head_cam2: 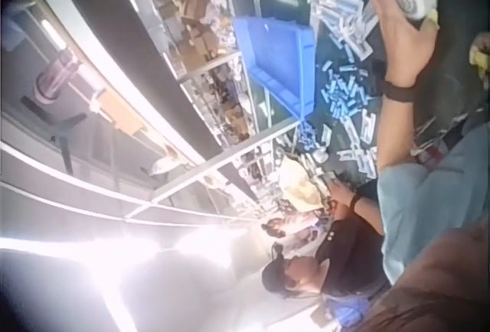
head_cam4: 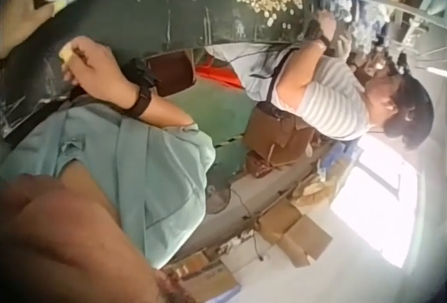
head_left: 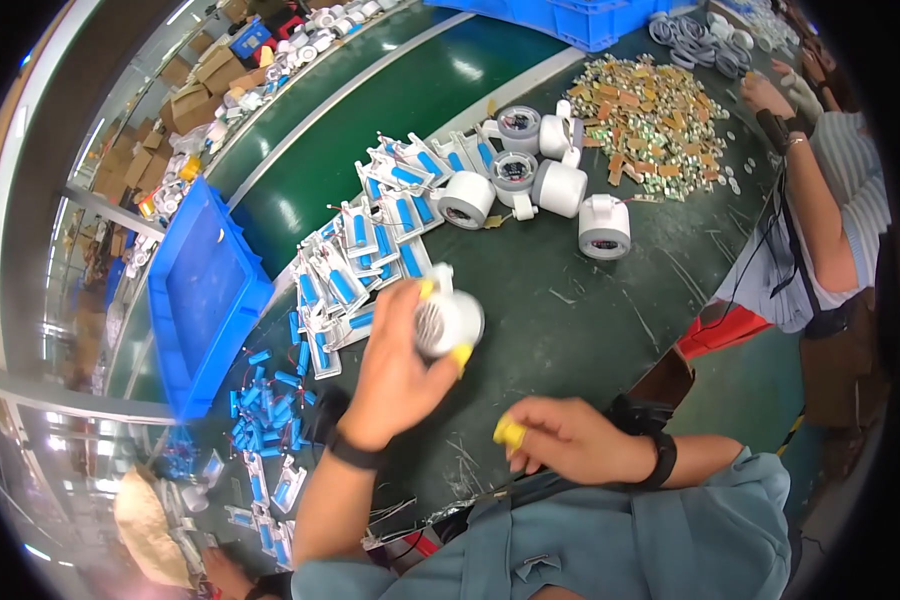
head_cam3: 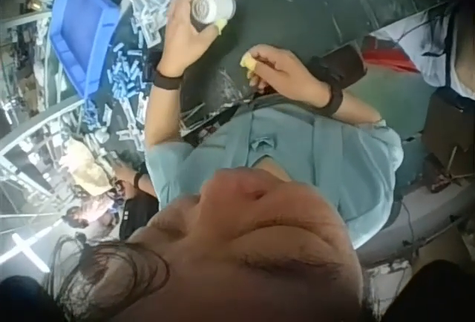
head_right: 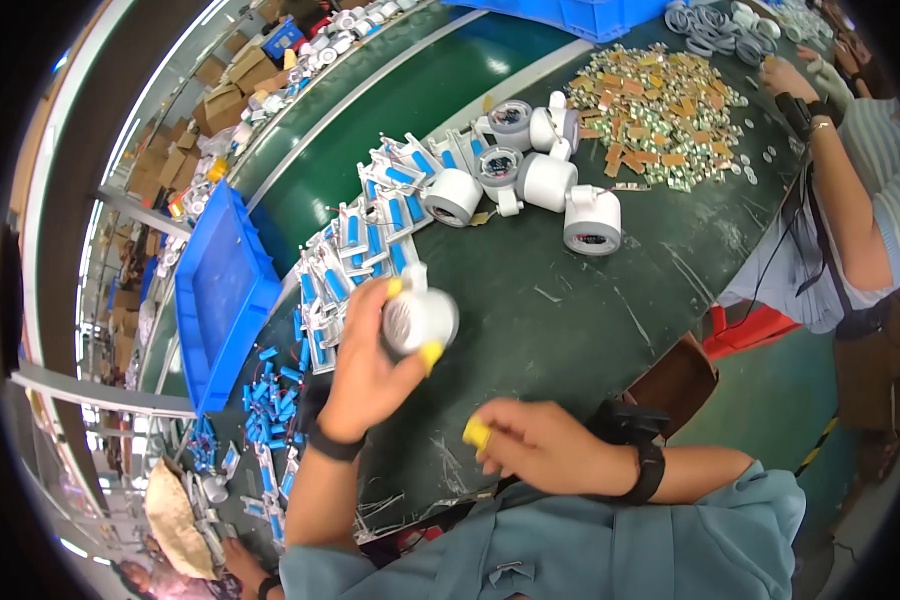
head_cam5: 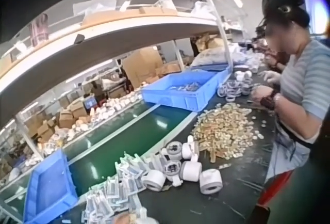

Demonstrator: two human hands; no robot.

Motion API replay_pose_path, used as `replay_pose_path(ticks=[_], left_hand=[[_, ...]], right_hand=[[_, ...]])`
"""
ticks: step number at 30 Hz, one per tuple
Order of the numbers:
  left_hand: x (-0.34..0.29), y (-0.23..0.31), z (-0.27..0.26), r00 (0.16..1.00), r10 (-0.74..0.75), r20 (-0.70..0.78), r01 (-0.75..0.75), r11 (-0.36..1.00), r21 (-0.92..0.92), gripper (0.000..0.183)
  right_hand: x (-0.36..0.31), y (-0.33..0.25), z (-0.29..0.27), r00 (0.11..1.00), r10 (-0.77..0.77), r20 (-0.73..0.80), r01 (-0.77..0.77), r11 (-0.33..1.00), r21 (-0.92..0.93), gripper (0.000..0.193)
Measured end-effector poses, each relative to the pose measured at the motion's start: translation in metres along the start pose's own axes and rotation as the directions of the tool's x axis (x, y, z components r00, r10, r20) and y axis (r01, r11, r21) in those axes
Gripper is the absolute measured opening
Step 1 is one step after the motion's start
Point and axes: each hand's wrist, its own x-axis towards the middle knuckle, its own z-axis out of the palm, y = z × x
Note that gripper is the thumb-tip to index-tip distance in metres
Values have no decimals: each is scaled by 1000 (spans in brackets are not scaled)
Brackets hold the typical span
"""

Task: The person connects a circuit board to a white plastic housing and then fits a battery into a separate plastic casing. This process is repeated for several units, with the components and partially assembled devices being picked up and placed back on the table.

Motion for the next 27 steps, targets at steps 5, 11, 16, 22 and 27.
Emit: replay_pose_path(ticks=[5,11,16,22,27], left_hand=[[-73,27,-26,977,-5,215,21,997,-72,60],[-112,37,-25,950,196,244,-204,979,8,39],[-115,37,-26,910,255,328,-291,955,64,24],[-119,34,-37,951,210,227,-269,925,268,30],[-159,36,-40,994,83,-77,-65,974,216,33]], right_hand=[[5,-6,-12,980,-113,-165,122,992,41,35],[14,-30,2,891,-453,-17,352,715,-604,61],[31,-41,8,849,-481,218,387,286,-877,55],[48,-45,1,914,-196,355,382,124,-916,20],[51,-33,-7,920,-220,325,383,324,-865,19]])
